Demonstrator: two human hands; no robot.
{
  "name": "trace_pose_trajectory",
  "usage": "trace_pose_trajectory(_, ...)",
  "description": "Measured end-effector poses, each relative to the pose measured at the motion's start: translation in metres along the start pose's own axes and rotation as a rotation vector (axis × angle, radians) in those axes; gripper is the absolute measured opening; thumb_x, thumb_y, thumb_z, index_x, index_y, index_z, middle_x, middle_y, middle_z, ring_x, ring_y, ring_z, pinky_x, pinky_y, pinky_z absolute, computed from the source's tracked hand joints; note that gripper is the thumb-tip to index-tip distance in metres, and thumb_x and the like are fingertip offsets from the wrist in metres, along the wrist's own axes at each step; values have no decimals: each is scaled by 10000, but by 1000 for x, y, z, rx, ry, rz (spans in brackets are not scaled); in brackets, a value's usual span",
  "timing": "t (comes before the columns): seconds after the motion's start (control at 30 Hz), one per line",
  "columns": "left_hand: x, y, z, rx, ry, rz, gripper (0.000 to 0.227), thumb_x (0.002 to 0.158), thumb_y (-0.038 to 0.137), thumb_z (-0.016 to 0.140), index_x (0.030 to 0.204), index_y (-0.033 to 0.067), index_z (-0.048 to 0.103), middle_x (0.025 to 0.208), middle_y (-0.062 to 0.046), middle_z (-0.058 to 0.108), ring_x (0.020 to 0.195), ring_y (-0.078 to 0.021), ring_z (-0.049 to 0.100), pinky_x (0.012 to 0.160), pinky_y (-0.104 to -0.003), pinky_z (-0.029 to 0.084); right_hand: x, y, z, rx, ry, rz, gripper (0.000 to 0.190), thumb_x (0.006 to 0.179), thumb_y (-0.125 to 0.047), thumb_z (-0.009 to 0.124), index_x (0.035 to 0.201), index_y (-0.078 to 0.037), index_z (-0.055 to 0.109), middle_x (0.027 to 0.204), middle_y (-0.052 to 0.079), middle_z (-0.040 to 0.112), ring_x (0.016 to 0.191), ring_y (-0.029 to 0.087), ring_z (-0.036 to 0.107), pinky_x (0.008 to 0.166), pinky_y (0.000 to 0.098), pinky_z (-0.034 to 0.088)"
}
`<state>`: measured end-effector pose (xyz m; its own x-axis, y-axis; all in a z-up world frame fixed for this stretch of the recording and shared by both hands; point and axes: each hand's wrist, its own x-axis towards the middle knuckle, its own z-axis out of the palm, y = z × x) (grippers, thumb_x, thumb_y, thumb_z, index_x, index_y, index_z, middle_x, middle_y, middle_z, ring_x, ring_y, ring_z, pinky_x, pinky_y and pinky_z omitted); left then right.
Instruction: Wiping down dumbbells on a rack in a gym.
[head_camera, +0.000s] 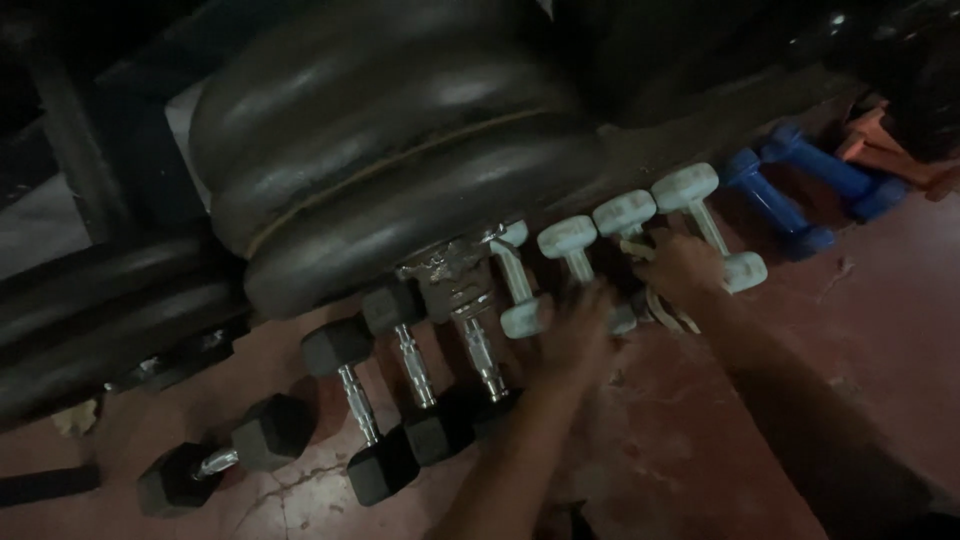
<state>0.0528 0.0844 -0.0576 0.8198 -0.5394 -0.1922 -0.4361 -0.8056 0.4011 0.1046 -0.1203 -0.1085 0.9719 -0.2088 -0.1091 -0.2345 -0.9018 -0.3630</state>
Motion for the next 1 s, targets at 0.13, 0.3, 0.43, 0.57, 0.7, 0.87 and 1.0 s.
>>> trace_pose_trajectory(0.13, -26, -18, -44, 70, -21, -216, 902, 807, 348, 807, 1565, 194, 344, 1718, -87, 196, 1533, -373, 226, 1169, -624, 136, -3, 0, 1, -25, -75, 48, 696, 803, -478, 807, 1393, -156, 627, 1079, 165, 744, 941, 358, 725, 768, 506, 588)
trace_pose_trajectory(0.3, -17, -96, 60, 247, 364, -116, 496, 953, 105, 723, 1421, 189, 580, 1474, -93, 557, 1231, -429, 538, 1184, -657, 259, -6, -6, -5, -11, -44, 20, 549, 823, -468, 800, 1254, -146, 691, 1065, 161, 747, 965, 361, 718, 780, 518, 577)
trace_pose_trajectory(0.43, -40, -62, 39, 294, 399, -45, 482, 882, 58, 704, 1348, 163, 637, 1379, -89, 614, 1155, -381, 585, 1178, -685, 282, -7, -6, 0, -29, -15, 14, 487, 872, -470, 773, 1226, -142, 709, 1066, 149, 761, 972, 347, 737, 830, 510, 582)
trace_pose_trajectory(0.57, -41, -67, 52, 224, 266, -95, 553, 837, 36, 659, 1376, 146, 606, 1411, -111, 595, 1143, -402, 573, 1050, -656, 362, -6, -4, 4, -13, -54, 69, 559, 847, -449, 784, 1312, -161, 670, 1133, 168, 734, 1051, 373, 702, 854, 532, 569)
trace_pose_trajectory(0.7, -40, -85, 77, 159, 379, -25, 532, 918, 33, 667, 1429, 158, 593, 1465, -113, 590, 1169, -398, 579, 1040, -538, 466, 0, 17, 26, 47, 3, 2, 609, 854, -412, 760, 1363, -112, 615, 1292, 187, 659, 1094, 407, 656, 855, 552, 544)
trace_pose_trajectory(0.87, -33, -64, 57, -29, 169, -230, 438, 1012, 121, 652, 1440, 172, 575, 1460, -131, 525, 1245, -432, 509, 1074, -575, 380, -16, 1, -9, -37, 42, -120, 401, 943, -333, 669, 1315, -182, 679, 1280, 182, 663, 1105, 408, 645, 883, 540, 541)
trace_pose_trajectory(1.0, -32, -10, 1, 307, -133, -322, 668, 894, 130, 713, 1506, 152, 445, 1509, -105, 447, 1383, -357, 414, 1179, -676, 171, -24, 5, -15, 144, 183, -68, 365, 943, -399, 700, 1071, -57, 707, 1302, 182, 650, 974, 401, 676, 824, 532, 563)
